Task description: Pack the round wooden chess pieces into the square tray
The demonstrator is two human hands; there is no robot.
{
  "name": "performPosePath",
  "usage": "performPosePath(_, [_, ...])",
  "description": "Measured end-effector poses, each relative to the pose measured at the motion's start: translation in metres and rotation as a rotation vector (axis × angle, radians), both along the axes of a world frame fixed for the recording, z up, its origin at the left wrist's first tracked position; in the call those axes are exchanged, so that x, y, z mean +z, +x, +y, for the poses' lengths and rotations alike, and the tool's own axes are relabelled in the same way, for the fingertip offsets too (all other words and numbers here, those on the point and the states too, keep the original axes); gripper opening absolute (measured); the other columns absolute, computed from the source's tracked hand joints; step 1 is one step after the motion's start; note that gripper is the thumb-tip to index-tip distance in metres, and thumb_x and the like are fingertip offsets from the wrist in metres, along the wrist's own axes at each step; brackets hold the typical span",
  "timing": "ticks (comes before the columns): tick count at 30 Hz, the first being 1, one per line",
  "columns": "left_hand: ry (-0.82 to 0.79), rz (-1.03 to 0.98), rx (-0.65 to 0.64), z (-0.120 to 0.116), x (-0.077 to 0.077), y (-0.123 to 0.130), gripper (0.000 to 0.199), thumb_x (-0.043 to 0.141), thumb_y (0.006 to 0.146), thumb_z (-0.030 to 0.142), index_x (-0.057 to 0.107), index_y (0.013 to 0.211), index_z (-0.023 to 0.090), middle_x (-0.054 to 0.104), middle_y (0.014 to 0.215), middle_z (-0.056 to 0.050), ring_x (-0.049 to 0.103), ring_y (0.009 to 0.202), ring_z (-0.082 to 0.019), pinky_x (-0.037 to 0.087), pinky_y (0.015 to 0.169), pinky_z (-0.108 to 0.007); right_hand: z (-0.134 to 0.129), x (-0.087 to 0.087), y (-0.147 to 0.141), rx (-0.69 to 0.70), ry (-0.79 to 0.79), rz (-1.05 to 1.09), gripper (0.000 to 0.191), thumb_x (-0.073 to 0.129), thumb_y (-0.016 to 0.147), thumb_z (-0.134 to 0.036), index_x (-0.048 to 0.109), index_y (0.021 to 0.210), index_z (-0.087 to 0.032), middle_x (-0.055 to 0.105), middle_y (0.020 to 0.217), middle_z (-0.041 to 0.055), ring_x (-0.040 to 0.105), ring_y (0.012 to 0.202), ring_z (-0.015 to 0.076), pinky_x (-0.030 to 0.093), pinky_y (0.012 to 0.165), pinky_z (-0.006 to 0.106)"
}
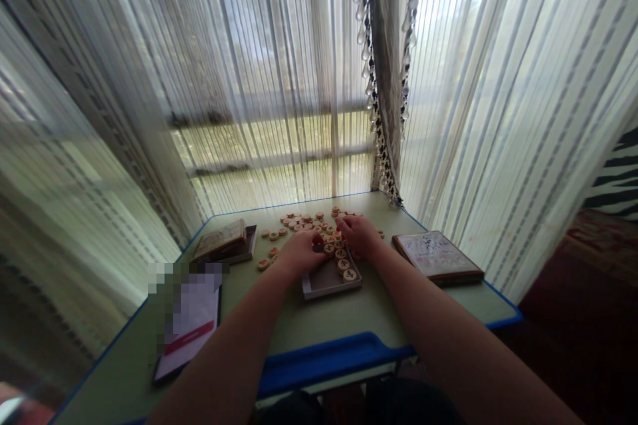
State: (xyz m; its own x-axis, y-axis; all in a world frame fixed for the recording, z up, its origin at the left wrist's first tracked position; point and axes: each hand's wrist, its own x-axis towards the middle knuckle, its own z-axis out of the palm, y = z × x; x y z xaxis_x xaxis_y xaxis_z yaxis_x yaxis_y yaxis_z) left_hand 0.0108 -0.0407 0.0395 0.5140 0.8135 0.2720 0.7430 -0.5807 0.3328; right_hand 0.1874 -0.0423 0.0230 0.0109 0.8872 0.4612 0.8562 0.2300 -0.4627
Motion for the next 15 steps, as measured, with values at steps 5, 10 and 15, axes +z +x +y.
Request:
performPosePath(5, [0.011,0.004,-0.011,-0.0014,0.0003,0.0012,0.025,0.060,0.063,0.038,0.062,0.079,0.019,0.062,0.084,-0.003,0.055,0.080,-0.018,0.042,0.070,-0.027,0.0015,-0.0005,-0.0004,0.004,0.017,-0.009,0.046,0.029,0.086,-0.042,0.062,0.068,-0.015,0.059,0.059,0.0030,0.050,0.055,0.0113,0.029,0.052,0.021])
performPosePath(10, [0.003,0.006,0.020,-0.0028,0.0014,0.0017,0.023,0.060,0.063,0.036,0.062,0.079,0.019,0.062,0.085,-0.003,0.055,0.082,-0.018,0.042,0.072,-0.026,0.0023,-0.0001,-0.0003,0.019,-0.004,0.032,0.050,0.024,0.088,-0.043,0.062,0.068,-0.016,0.061,0.061,0.0032,0.052,0.058,0.0114,0.031,0.055,0.021])
performPosePath(15, [-0.007,0.006,-0.015,0.0021,-0.0016,-0.0002,0.021,0.060,0.063,0.030,0.063,0.080,0.019,0.062,0.085,-0.003,0.055,0.081,-0.017,0.042,0.073,-0.026,0.0020,-0.0007,0.0008,0.019,-0.008,0.028,0.049,0.025,0.088,-0.042,0.062,0.068,-0.017,0.061,0.061,0.0038,0.053,0.058,0.0118,0.032,0.054,0.021])
